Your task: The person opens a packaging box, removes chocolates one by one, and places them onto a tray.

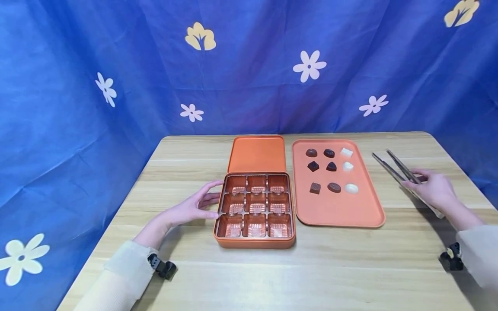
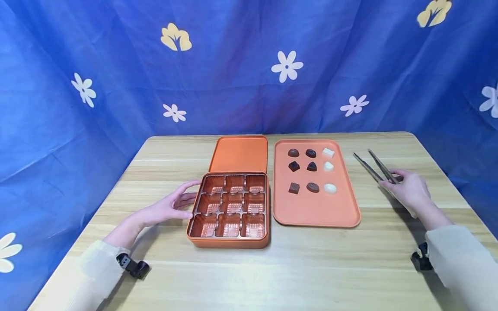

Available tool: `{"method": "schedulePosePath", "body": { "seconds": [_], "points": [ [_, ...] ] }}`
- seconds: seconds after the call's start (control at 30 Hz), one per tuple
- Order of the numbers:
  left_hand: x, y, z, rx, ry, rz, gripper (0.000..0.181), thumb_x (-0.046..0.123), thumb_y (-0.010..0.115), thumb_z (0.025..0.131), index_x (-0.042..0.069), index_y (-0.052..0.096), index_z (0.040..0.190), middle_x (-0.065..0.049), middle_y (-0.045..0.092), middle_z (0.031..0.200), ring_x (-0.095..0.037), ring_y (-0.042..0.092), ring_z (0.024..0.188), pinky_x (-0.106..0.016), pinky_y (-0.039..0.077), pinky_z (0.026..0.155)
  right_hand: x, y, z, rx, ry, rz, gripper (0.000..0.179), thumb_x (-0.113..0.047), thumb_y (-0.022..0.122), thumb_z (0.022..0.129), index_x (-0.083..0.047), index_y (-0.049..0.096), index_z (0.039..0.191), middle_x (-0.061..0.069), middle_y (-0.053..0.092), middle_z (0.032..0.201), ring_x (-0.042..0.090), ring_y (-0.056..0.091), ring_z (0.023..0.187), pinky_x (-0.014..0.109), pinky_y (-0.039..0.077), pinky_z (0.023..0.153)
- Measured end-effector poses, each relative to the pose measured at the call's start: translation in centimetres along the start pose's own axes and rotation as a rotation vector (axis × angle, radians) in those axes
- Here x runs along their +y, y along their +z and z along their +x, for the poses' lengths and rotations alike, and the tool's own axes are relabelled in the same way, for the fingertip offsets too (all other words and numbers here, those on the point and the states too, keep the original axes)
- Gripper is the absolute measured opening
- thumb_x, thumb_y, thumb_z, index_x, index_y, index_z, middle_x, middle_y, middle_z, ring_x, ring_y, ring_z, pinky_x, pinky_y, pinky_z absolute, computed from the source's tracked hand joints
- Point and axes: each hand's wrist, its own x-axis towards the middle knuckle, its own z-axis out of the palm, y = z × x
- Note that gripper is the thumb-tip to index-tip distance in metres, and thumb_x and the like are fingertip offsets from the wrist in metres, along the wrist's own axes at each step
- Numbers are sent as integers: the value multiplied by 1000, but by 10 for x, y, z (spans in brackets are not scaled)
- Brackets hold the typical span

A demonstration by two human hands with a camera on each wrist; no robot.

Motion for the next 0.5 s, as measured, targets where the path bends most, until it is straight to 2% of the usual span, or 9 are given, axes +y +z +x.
{"method": "schedulePosePath", "body": {
  "seconds": [0.2,0.4,0.5],
  "points": [
    [0,0,3,-6,11,9,93,9,73,86,14,11,155,-34,27,149,-47,24,138,-58,23,111,3,4,-2,-4,61,-29,64,-40,65,91,9,50,130,40,54,117,56,52,102,52,45,69],
    [-2,0,3,-2,1,6,93,8,73,86,15,12,155,-33,26,150,-46,24,139,-58,24,111,3,4,-2,-10,138,-88,68,-48,62,90,3,50,134,36,53,123,54,51,105,45,43,59],
    [-4,0,3,-1,-1,5,93,8,73,86,15,12,155,-32,26,150,-46,23,139,-58,23,111,4,5,-2,-14,124,-113,66,-48,63,90,1,52,133,34,56,121,53,53,103,44,43,57]
  ]
}}
